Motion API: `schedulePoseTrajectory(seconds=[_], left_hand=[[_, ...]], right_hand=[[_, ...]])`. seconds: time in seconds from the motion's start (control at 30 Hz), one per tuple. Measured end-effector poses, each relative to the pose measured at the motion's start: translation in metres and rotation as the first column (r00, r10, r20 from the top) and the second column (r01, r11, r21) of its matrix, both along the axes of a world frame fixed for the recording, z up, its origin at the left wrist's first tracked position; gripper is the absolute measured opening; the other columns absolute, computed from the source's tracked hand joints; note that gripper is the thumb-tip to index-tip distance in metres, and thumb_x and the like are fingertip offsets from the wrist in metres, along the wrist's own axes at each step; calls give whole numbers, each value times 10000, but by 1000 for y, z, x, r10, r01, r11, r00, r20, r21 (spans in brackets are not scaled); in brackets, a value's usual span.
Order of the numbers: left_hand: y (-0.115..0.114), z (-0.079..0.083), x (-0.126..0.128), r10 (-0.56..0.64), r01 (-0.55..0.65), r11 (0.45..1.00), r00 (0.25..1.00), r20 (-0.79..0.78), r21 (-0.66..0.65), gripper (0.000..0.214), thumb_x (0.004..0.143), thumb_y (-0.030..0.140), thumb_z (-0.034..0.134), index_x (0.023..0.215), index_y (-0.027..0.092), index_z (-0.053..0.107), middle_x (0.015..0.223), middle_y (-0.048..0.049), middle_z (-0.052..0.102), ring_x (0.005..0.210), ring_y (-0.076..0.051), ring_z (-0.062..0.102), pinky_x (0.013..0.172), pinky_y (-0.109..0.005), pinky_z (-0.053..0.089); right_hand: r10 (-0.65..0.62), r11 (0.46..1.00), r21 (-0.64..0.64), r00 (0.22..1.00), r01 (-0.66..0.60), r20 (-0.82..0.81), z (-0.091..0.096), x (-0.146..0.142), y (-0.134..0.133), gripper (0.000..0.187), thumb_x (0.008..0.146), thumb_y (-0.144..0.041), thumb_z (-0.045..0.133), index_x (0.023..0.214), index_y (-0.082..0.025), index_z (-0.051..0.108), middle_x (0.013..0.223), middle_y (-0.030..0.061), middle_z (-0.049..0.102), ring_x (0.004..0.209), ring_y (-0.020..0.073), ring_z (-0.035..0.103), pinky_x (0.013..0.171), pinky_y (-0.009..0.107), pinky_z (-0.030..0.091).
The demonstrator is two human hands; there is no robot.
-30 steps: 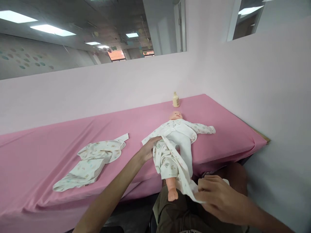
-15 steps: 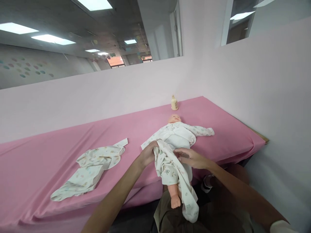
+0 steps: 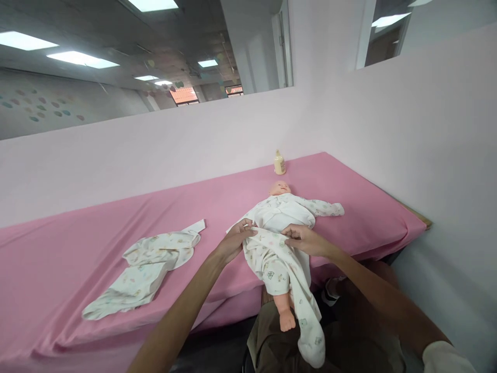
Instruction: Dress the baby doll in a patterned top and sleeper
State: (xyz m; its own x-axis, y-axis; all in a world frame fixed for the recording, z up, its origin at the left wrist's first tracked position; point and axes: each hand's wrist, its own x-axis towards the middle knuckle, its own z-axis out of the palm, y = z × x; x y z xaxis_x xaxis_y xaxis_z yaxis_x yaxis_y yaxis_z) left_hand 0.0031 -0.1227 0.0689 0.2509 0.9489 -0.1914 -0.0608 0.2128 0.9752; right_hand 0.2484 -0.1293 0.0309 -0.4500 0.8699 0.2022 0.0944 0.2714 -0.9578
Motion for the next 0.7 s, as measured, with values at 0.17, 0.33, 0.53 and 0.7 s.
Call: schedulePoseTrajectory(seconds=[0.17,0.33,0.53,0.7], left_hand=[[-2,0,-4,-52,94,990,935,-350,105,332,715,370,754,905,186,552,696,40,557,608,-103,506,557,-193,350],[0,5,5,-170,255,957,878,-447,137,299,776,449,699,811,162,622,614,45,458,556,-84,375,510,-198,262],[15,5,35,-227,233,970,970,85,-71,232,812,331,670,736,116,626,637,-24,580,573,-107,530,576,-220,431],[12,-5,49,-307,334,927,937,167,-170,112,720,99,689,829,101,665,631,-34,641,626,-158,645,613,-250,497]], right_hand=[[-126,990,-64,992,127,8,-1,13,6,189,788,-280,596,954,-191,621,719,-31,549,624,116,481,591,257,379],[-166,974,-190,958,123,-233,21,19,11,299,742,-301,672,1014,-205,593,816,-15,553,746,128,524,668,256,416],[136,986,-78,978,-150,-156,56,-8,19,267,768,-304,676,1001,-187,616,869,0,618,744,115,539,656,245,415],[227,973,75,969,-221,-96,79,-31,13,158,840,-266,592,962,-167,608,732,-35,569,678,102,515,623,232,394]])
